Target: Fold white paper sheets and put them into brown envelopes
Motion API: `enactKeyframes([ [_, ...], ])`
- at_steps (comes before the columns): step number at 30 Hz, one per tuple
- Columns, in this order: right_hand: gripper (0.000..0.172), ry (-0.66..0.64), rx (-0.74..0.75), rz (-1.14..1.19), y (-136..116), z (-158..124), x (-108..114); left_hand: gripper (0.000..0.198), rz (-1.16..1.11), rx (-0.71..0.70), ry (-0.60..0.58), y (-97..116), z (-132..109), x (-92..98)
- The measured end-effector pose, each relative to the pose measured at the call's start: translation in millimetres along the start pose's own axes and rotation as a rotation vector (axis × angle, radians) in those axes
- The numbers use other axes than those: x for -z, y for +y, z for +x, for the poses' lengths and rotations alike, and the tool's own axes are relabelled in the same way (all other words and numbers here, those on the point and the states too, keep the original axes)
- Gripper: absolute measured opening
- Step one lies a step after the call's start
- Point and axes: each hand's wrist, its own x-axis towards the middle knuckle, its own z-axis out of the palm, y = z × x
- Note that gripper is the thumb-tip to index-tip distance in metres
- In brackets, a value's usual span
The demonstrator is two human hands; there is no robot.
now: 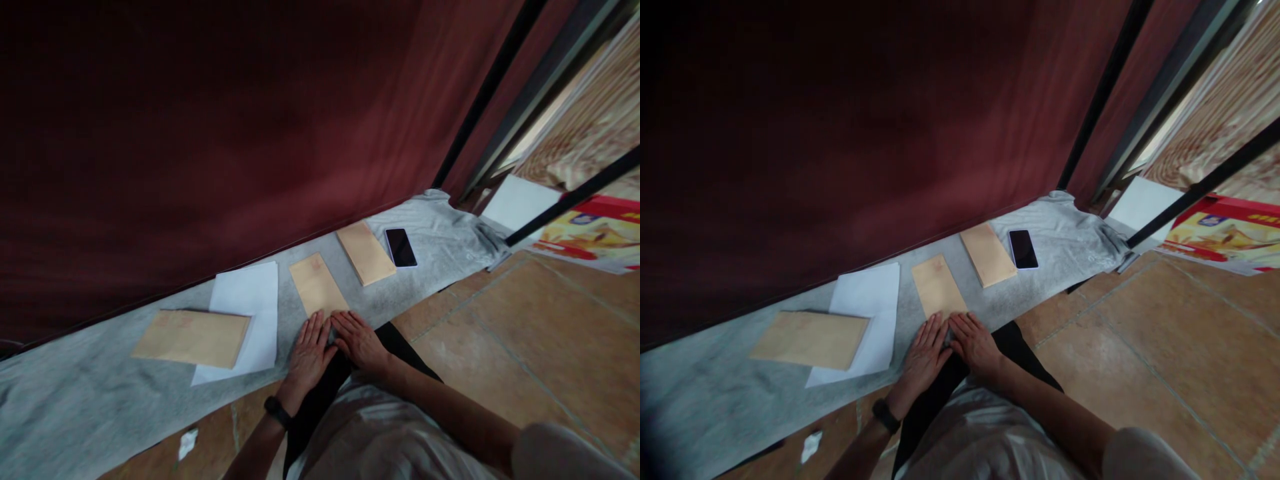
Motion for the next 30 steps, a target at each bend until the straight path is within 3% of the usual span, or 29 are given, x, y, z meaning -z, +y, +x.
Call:
enactKeyframes([
  [7, 0.048, 0.003, -0.061, -0.032, 10, -9, 3, 0.065, -0.004, -0.006, 0.0, 1, 0, 6.2],
  [14, 0.05, 0.005, -0.078, -0.034, 9, -8, 0, 0.063, -0.034, -0.001, 0.029, 0, 6, -0.3],
  [30, 0.047, 0.038, -0.072, -0.055, 8, -6, 1, 0.059, -0.037, 0.12, 0.027, -21, 101, -7.3],
])
